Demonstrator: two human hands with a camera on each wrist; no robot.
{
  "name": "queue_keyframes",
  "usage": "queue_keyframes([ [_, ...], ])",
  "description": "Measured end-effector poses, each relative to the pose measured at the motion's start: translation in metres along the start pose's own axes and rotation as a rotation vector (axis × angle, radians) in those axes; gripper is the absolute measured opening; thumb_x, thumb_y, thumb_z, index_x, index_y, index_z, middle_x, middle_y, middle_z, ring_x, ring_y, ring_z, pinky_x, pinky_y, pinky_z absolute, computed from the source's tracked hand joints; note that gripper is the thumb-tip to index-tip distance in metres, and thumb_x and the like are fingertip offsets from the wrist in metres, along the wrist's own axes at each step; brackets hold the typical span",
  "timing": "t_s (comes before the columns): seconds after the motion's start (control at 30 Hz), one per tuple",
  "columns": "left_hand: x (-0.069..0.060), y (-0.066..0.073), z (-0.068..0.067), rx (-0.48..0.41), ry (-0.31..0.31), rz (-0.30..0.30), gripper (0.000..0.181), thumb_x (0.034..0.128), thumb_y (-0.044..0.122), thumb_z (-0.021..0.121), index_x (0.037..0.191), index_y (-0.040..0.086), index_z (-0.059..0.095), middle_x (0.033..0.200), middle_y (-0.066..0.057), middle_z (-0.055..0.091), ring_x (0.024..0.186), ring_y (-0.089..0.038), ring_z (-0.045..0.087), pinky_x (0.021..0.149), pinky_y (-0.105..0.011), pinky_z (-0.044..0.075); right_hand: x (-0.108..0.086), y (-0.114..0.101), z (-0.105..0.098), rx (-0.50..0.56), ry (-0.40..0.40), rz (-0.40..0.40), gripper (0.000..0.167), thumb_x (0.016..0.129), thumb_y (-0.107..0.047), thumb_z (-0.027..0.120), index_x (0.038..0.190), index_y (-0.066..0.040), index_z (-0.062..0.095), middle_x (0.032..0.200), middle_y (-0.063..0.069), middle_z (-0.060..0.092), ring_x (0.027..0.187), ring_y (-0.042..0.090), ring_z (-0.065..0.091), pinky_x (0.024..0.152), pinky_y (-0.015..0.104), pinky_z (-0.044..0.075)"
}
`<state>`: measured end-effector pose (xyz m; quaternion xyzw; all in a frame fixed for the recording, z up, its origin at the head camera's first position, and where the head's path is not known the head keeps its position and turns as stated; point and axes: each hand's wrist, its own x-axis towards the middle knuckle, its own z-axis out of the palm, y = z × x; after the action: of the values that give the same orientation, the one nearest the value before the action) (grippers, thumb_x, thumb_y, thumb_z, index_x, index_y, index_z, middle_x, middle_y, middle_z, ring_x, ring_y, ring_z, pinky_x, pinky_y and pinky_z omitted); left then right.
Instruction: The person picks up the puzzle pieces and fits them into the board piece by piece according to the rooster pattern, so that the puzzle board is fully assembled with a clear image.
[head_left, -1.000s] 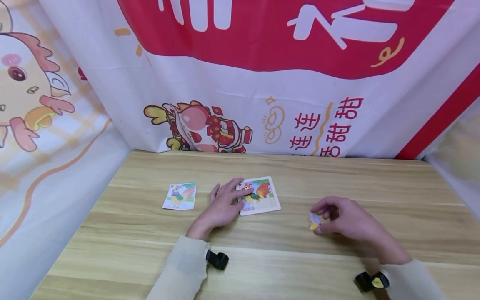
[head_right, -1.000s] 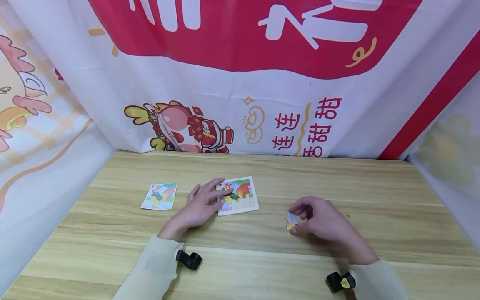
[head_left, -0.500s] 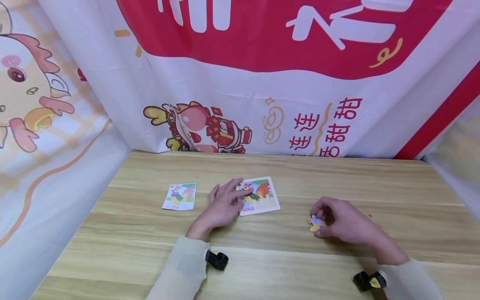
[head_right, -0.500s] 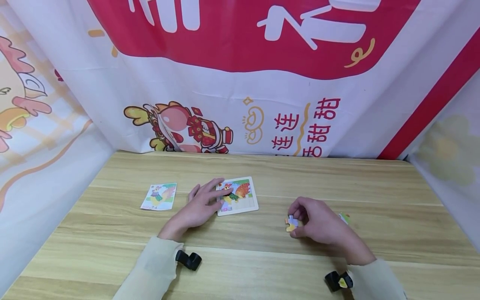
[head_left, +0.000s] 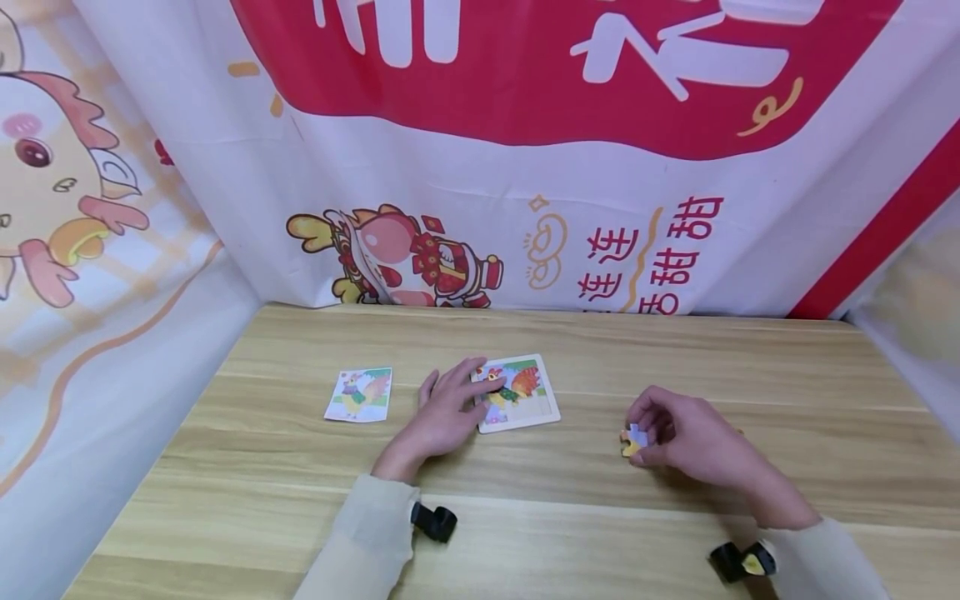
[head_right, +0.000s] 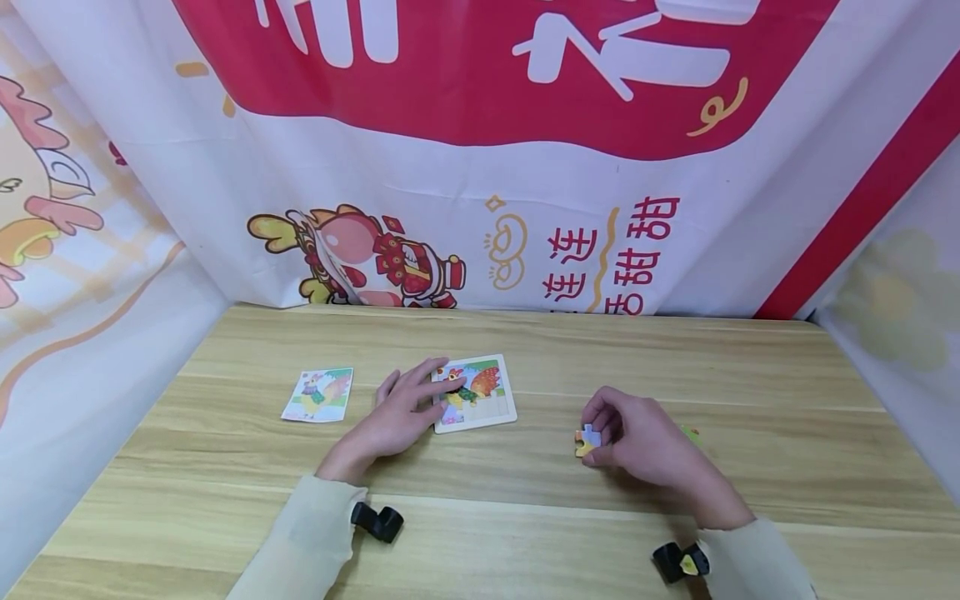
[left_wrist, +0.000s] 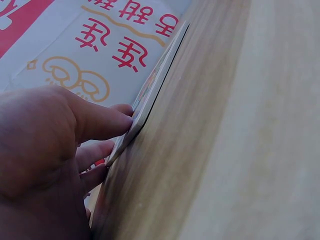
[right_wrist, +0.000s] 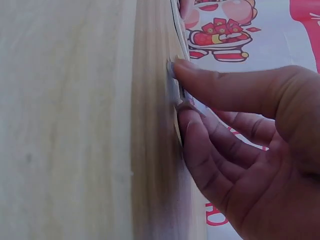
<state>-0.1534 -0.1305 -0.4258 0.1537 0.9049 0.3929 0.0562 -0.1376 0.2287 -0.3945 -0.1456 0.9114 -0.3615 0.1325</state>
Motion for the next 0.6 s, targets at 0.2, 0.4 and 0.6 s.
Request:
queue_keyframes([
  [0.2, 0.0001, -0.0011, 0.0011, 0.017, 0.006, 0.005, 0.043, 0.1063, 0.019, 0.059, 0.148, 0.02, 0.067, 0.176, -0.011, 0.035, 0.164, -0.042, 0.024, 0.131, -0.07, -0.002, -0.0005, 0.0006, -0.0025, 0.054, 0.014, 0.02, 0.023, 0.09, -0.006, 0.085, 0.107, -0.012, 0.071, 0.096, 0.004, 0.07, 0.089, 0.019, 0.063, 0.072, 0.025, 0.056],
  [0.4, -0.0012, 0.0061, -0.0024, 0.025, -0.021, -0.042, 0.042, 0.1078, 0.016, 0.058, 0.15, 0.019, 0.065, 0.177, -0.008, 0.033, 0.167, -0.037, 0.021, 0.133, -0.066, -0.004, 0.0009, 0.0017, -0.0048, 0.109, -0.004, 0.061, 0.018, 0.095, -0.01, 0.082, 0.109, -0.011, 0.071, 0.098, 0.007, 0.071, 0.089, 0.023, 0.064, 0.07, 0.028, 0.058],
  [0.6, 0.0008, 0.0011, 0.0004, 0.015, -0.004, -0.012, 0.043, 0.1072, 0.018, 0.058, 0.149, 0.02, 0.066, 0.176, -0.01, 0.034, 0.165, -0.04, 0.023, 0.132, -0.069, -0.003, 0.0034, 0.0065, -0.0061, 0.189, -0.016, 0.068, 0.02, 0.095, -0.012, 0.081, 0.109, -0.007, 0.069, 0.099, 0.01, 0.072, 0.089, 0.024, 0.066, 0.069, 0.03, 0.06],
])
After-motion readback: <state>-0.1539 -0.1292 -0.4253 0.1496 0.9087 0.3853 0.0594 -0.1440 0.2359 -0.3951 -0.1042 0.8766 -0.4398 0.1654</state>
